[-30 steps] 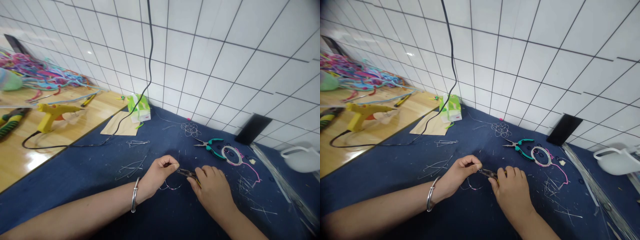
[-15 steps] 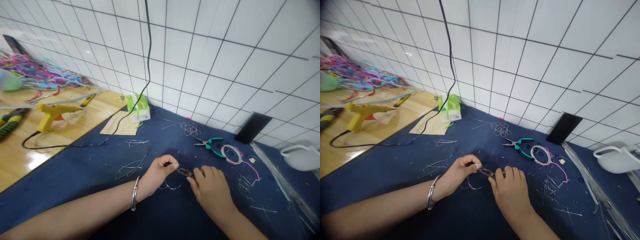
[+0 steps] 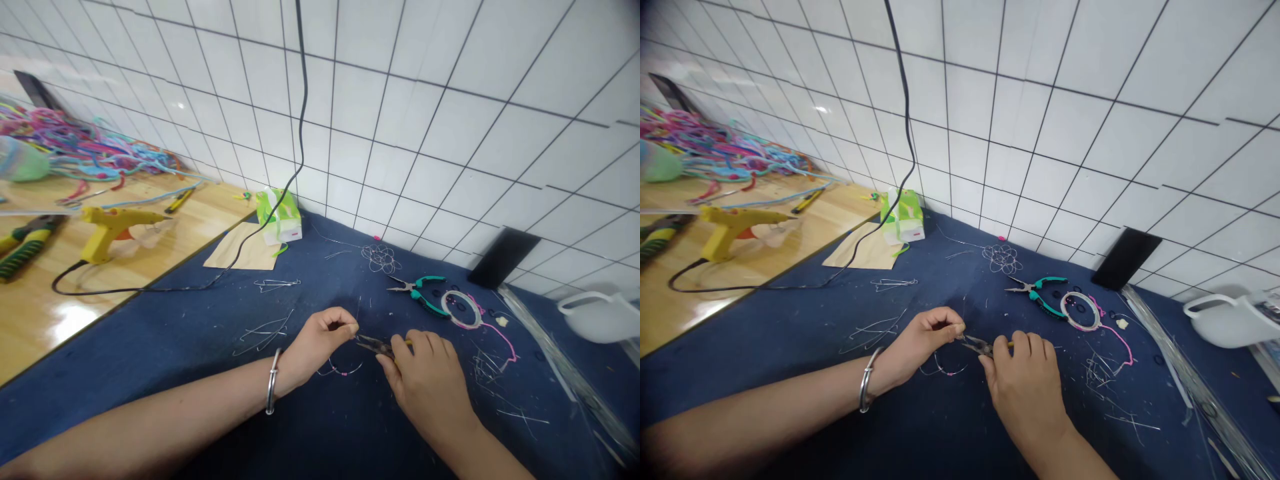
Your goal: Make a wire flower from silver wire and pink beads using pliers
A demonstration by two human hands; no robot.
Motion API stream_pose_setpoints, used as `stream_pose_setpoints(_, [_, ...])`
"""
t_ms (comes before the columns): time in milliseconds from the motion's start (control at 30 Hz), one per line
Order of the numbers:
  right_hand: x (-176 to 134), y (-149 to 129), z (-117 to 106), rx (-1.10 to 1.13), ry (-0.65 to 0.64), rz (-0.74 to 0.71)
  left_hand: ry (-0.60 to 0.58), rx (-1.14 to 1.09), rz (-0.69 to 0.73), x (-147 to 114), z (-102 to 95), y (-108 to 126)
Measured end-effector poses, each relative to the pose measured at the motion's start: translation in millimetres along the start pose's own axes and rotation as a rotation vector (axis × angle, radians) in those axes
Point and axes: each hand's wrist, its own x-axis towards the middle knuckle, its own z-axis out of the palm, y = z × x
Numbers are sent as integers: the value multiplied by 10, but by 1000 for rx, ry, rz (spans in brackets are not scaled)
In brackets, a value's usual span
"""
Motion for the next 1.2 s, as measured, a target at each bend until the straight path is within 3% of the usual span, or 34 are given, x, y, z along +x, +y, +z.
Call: stream_pose_setpoints(1200, [32, -24, 25, 31, 23, 12, 61, -57, 10, -68, 63, 7])
